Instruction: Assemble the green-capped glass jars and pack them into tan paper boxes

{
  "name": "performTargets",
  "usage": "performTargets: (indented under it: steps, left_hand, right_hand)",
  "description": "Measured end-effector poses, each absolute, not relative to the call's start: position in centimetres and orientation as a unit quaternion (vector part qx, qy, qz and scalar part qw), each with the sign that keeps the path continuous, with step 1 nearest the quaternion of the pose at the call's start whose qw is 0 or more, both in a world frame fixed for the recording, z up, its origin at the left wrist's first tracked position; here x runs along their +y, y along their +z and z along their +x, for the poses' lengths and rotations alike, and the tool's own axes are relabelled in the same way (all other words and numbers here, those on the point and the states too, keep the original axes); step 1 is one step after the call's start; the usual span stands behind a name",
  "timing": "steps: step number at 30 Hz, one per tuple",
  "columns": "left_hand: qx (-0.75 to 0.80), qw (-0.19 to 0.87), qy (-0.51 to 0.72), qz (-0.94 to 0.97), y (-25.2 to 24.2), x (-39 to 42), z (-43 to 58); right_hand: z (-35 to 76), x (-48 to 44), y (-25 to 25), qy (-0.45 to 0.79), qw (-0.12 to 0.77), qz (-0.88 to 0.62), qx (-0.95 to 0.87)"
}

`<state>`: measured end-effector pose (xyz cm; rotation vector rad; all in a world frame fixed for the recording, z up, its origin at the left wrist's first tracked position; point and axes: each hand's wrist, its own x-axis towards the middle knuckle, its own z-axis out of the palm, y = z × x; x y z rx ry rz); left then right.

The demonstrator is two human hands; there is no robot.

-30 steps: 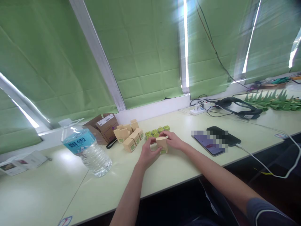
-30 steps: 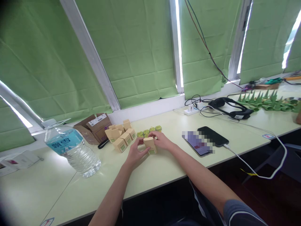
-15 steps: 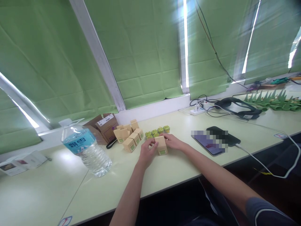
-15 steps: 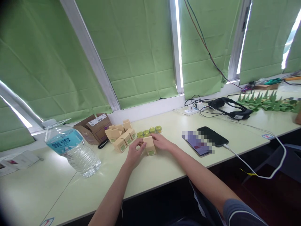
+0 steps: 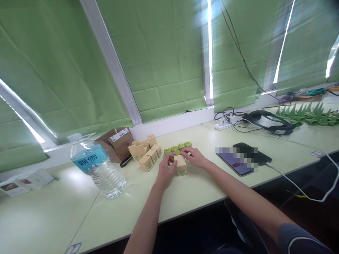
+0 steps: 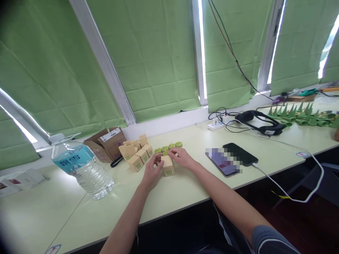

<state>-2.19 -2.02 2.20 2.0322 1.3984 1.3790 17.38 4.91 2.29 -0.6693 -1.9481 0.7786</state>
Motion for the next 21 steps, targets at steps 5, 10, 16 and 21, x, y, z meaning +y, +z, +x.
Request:
performTargets:
  steps: [5,10,16,21]
  left_hand:
    - [0.507,0.157,0.481,0.697,2.1,-1.7,-2.2]
    - [0.523,0.143,0.476,0.692,1.9,-1.5,-2.3]
    - [0.532,0.148,0.460,0.695,1.9,-1.5,-2.2]
    - [0.534,0.147,0.462,0.692,2.2,-1.9,-2.0]
  right_hand:
    - [17.4,5.2,2.1,0.291,0.425,-0.285,-0.809]
    - [17.4,5.1,2.1,0.303,0.397,-0.297,-0.814]
    - [17.6,4.5,2.6,0.313,0.355,-0.313,-0.823]
    - [17.8,3.9,2.9,0.384,0.272,-0.327,-0.820]
